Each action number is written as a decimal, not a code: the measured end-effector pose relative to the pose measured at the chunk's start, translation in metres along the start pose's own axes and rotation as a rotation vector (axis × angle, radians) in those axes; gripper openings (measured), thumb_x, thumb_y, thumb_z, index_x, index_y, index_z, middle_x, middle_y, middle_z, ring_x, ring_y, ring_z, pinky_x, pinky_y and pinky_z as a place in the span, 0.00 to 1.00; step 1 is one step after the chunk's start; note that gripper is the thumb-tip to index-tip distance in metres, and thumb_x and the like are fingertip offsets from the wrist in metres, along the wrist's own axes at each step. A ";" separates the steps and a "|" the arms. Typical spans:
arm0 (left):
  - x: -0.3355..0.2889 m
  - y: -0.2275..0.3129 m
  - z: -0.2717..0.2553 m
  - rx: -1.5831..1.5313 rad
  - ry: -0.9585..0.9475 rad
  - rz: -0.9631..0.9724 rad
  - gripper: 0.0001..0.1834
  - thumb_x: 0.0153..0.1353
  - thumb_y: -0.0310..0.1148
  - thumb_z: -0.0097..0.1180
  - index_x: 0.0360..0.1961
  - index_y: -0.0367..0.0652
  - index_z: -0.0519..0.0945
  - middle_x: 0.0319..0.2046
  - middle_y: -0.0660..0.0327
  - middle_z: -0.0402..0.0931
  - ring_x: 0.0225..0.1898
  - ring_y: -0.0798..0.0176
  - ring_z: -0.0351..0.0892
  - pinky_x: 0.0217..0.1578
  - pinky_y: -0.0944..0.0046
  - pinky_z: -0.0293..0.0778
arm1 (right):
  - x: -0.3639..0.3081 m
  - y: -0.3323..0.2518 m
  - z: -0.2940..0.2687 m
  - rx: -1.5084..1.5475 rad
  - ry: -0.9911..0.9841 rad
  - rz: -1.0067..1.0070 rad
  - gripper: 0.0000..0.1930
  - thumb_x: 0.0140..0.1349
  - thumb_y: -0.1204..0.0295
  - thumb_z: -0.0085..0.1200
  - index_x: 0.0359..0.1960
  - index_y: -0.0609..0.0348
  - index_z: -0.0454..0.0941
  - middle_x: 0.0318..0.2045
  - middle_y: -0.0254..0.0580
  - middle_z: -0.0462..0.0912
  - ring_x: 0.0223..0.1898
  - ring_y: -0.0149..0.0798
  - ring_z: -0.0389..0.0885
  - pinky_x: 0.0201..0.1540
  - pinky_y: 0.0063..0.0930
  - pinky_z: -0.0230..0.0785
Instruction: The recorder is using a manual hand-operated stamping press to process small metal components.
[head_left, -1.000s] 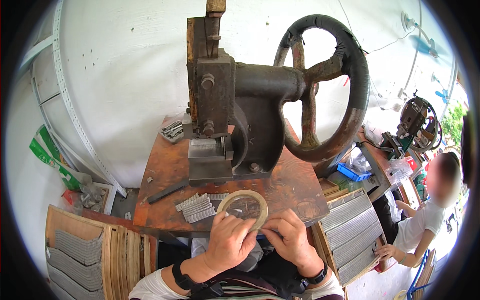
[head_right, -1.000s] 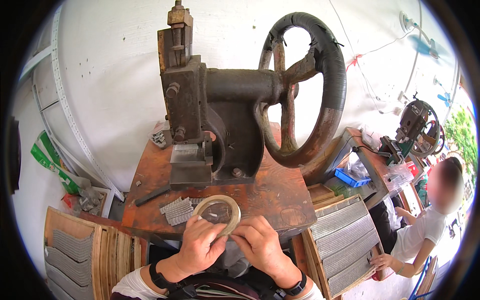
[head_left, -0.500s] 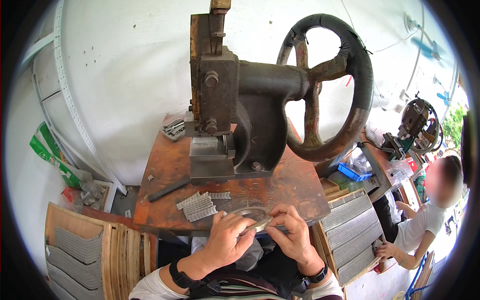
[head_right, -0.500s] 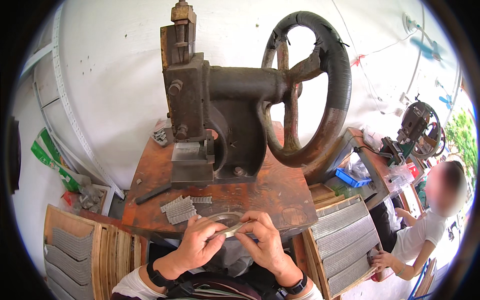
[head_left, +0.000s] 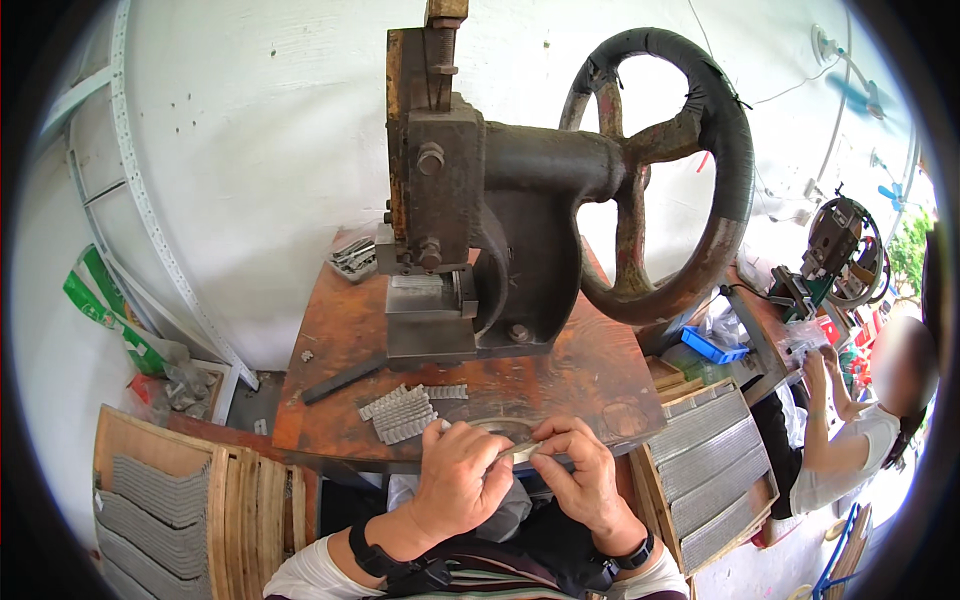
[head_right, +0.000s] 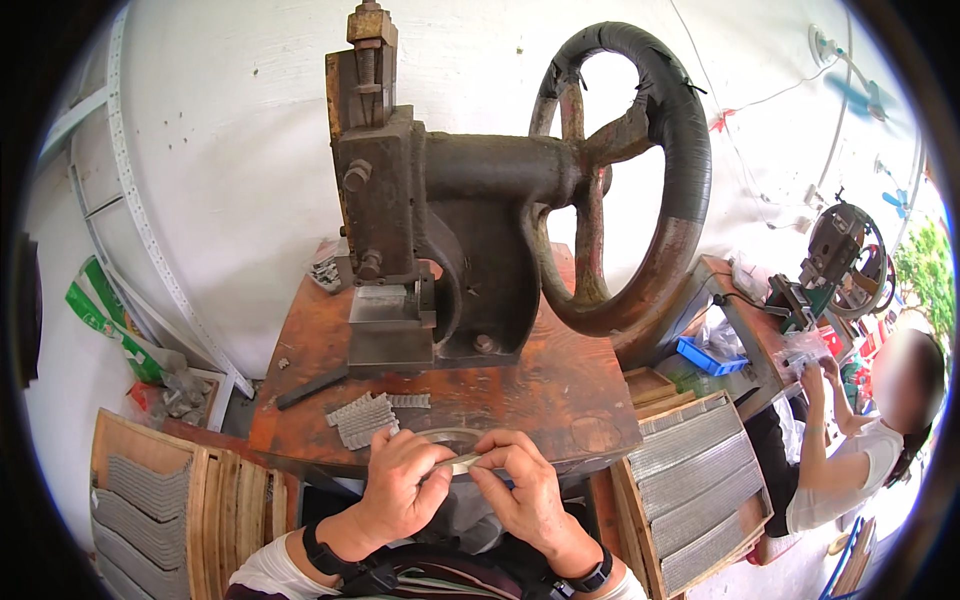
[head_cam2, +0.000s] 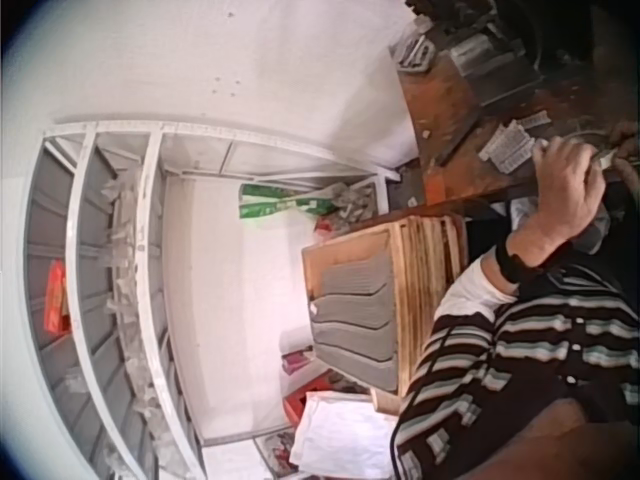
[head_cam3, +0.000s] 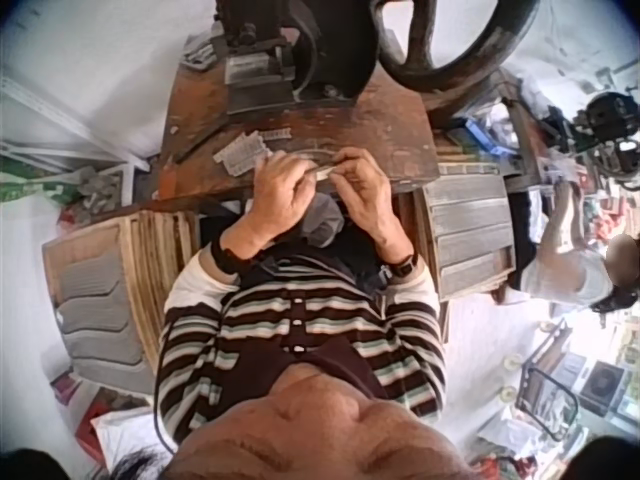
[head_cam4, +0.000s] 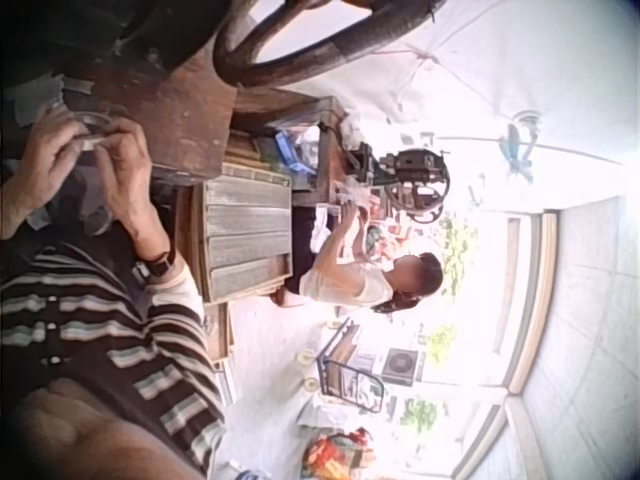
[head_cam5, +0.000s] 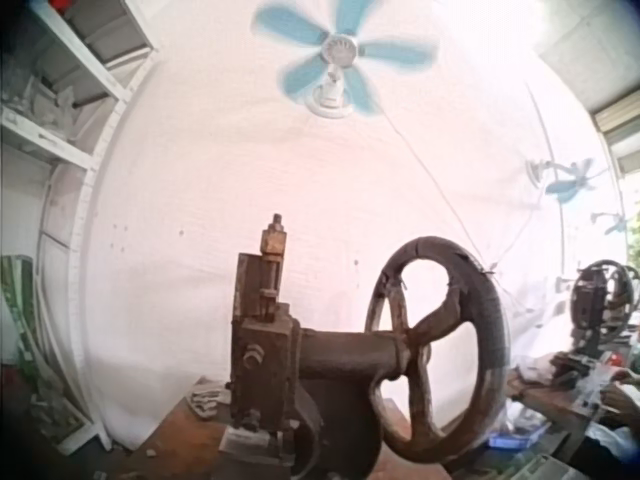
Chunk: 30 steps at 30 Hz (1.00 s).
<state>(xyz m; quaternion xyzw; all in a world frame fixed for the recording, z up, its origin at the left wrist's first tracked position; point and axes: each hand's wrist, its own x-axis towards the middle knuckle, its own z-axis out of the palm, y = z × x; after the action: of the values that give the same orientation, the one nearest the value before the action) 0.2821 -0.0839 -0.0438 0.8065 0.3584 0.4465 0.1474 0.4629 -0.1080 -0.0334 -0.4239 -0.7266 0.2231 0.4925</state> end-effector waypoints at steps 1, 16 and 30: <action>0.001 0.000 0.001 0.008 -0.010 -0.005 0.05 0.56 0.32 0.55 0.32 0.44 0.79 0.27 0.63 0.75 0.32 0.57 0.70 0.43 0.55 0.56 | 0.000 0.000 0.000 -0.008 0.010 0.005 0.07 0.54 0.81 0.60 0.32 0.63 0.74 0.40 0.48 0.77 0.40 0.44 0.79 0.42 0.31 0.72; 0.009 -0.001 0.008 -0.067 0.134 -0.007 0.06 0.50 0.27 0.55 0.31 0.40 0.75 0.27 0.58 0.72 0.34 0.51 0.69 0.40 0.54 0.61 | 0.007 -0.008 0.016 -0.245 0.204 -0.357 0.12 0.47 0.86 0.61 0.32 0.63 0.72 0.36 0.47 0.75 0.38 0.47 0.75 0.41 0.35 0.69; 0.012 0.004 0.000 0.006 0.155 0.028 0.07 0.52 0.27 0.55 0.32 0.38 0.75 0.27 0.57 0.71 0.32 0.50 0.68 0.37 0.55 0.62 | -0.011 -0.036 -0.003 -0.135 0.160 -0.331 0.14 0.46 0.87 0.60 0.33 0.61 0.72 0.33 0.46 0.76 0.36 0.46 0.75 0.53 0.52 0.69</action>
<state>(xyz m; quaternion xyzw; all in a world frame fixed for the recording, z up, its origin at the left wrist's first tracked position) 0.2882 -0.0783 -0.0347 0.7748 0.3588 0.5086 0.1108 0.4533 -0.1370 -0.0110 -0.3470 -0.7584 0.0554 0.5490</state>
